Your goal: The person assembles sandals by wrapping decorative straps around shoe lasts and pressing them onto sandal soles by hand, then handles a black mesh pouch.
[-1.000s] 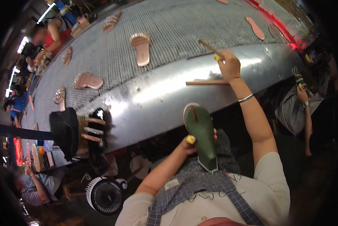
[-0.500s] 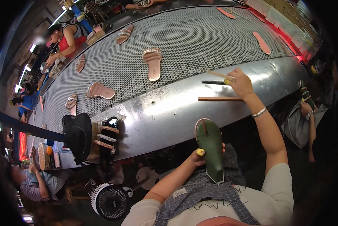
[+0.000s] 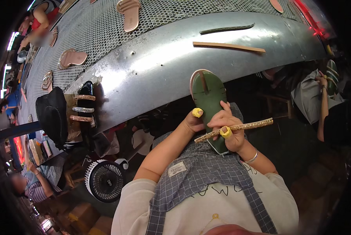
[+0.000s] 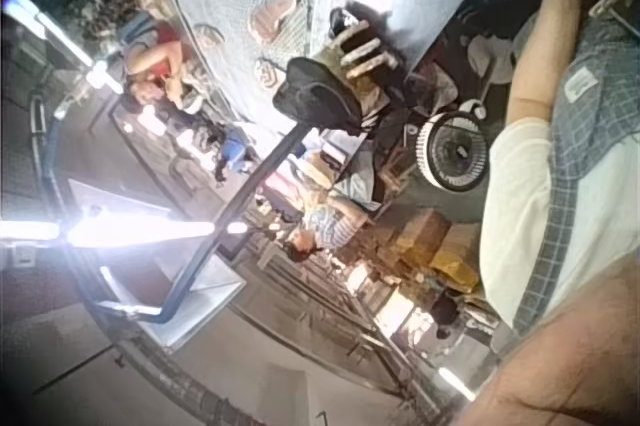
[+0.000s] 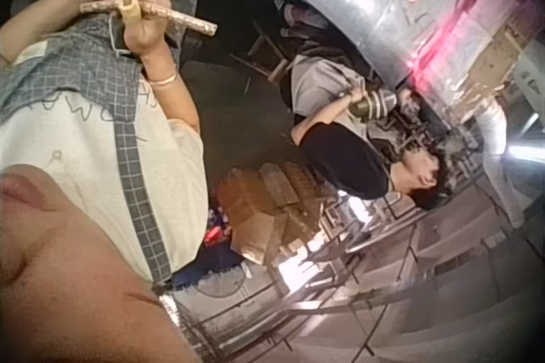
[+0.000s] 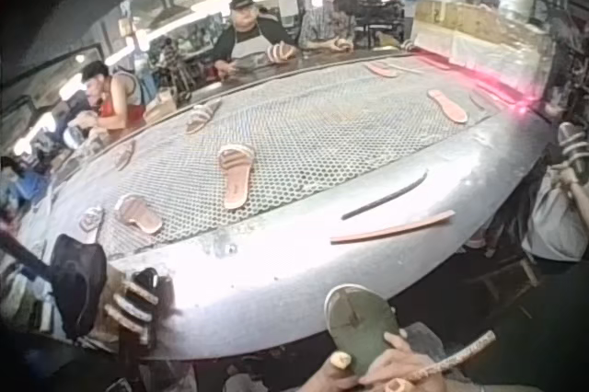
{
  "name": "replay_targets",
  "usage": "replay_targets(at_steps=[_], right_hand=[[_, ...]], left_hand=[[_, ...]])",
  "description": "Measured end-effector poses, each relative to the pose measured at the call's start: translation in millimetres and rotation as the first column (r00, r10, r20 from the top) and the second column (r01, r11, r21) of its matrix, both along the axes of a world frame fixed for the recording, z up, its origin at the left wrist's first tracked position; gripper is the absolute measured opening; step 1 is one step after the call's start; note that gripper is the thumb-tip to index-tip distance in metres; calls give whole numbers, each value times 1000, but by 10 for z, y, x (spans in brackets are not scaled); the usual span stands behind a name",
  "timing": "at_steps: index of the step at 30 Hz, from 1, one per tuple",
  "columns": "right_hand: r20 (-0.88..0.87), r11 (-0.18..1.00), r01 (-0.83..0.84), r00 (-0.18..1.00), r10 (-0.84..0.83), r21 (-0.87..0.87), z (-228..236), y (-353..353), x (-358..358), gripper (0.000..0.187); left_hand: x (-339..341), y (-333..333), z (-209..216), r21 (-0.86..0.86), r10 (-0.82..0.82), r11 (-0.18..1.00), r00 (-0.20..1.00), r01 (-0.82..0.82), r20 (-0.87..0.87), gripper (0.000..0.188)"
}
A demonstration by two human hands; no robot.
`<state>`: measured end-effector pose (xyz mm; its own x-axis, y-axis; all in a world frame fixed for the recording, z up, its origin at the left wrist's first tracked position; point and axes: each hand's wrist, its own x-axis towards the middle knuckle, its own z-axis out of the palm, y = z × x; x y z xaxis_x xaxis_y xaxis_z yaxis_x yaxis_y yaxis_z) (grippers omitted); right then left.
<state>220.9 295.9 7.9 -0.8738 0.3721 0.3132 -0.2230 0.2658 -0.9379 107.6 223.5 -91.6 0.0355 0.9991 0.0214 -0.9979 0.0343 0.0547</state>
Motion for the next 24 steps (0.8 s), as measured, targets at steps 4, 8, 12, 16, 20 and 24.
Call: replay_targets(at_steps=[4, 8, 12, 16, 20, 24], right_hand=[[3, 999, -7, 1000, 7, 46, 11, -83, 69, 34], [34, 999, -18, 999, 17, 40, 75, -44, 45, 31], [25, 999, -17, 1000, 16, 49, 46, -35, 2, 29], [48, 999, -25, 999, 23, 43, 19, -29, 28, 28], [83, 999, 7, 997, -3, -50, 1, -125, 106, 28], [58, 1000, 9, 998, -8, -6, -20, -131, 90, 29]], left_hand=[[129, -97, 68, -4, 27, 1000, 999, -27, 25, 112], [139, -80, 91, -23, 73, 997, 997, -73, -4, 113], [141, -54, 79, -15, 77, 997, 997, -77, 3, 114], [125, -14, 84, 8, 112, 994, 994, -112, -9, 113], [210, -139, 177, -42, 136, 989, 989, -139, -53, 112], [154, -113, -41, 81, 38, 996, 996, -32, -82, 112]])
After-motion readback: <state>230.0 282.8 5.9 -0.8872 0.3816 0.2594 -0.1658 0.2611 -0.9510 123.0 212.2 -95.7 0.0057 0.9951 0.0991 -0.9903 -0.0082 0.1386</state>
